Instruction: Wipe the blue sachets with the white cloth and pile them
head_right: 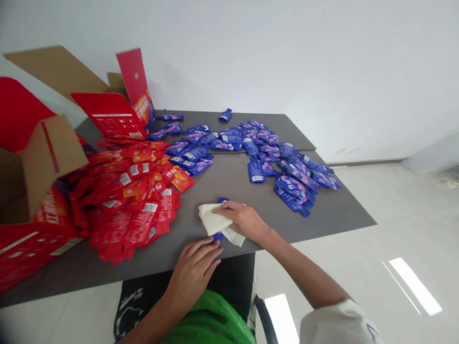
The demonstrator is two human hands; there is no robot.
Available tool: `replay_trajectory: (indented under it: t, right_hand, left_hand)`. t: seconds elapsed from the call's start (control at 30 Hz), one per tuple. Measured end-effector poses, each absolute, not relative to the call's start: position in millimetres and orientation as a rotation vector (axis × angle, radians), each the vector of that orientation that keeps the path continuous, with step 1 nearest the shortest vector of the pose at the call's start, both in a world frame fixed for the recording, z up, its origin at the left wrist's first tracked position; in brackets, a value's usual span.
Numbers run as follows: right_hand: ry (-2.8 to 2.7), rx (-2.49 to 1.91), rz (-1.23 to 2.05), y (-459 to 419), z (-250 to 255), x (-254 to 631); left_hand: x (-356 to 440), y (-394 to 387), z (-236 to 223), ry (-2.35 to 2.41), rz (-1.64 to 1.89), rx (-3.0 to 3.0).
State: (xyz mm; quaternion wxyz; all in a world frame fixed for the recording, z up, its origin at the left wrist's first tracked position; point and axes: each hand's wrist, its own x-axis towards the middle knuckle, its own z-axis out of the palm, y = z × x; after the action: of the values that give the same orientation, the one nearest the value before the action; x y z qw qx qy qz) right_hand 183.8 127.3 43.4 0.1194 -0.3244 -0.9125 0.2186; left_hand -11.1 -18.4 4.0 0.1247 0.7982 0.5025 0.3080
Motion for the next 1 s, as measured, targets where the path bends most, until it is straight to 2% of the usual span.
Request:
replay_trajectory:
  t: [0.1, 0.2, 0.37, 0.47, 0.67, 0.77, 1.0]
  right_hand:
    - [-2.592, -1.124, 0.493, 169.7, 41.5, 190.3]
    - [-2.426, -1.090, 0.429, 188.4, 44.6, 200.6]
    - [-2.043, -0.959, 0.410, 172.2, 41.7, 213.7]
    - [-1.960, -0.947, 0.428, 164.8, 38.8, 218.4]
    - [-1.884, -0.929, 0.415, 163.8, 40.1, 225.0]
    - [-1.872, -0.901, 0.431, 162.9, 40.4, 227.0]
    - [-1.704, -0.863, 0.441, 150.8, 49.7, 234.7]
  left_hand:
    - [-12.6, -18.0, 4.5, 1.450, 0.922, 2.335]
    - [-14.7, -13.0, 10.7, 1.459, 0.878, 2.346]
    - [-8.7, 12.2, 23.9, 1.726, 0.777, 2.410]
    - [0.1, 29.4, 23.9, 1.944, 0.748, 2.426]
    - [5.7, 55.7, 17.6, 2.059, 0.555, 2.445]
    - [-0.3, 69.0, 17.0, 2.005, 0.437, 2.323]
    - [-12.6, 93.1, 36.2, 1.642, 0.465, 2.049]
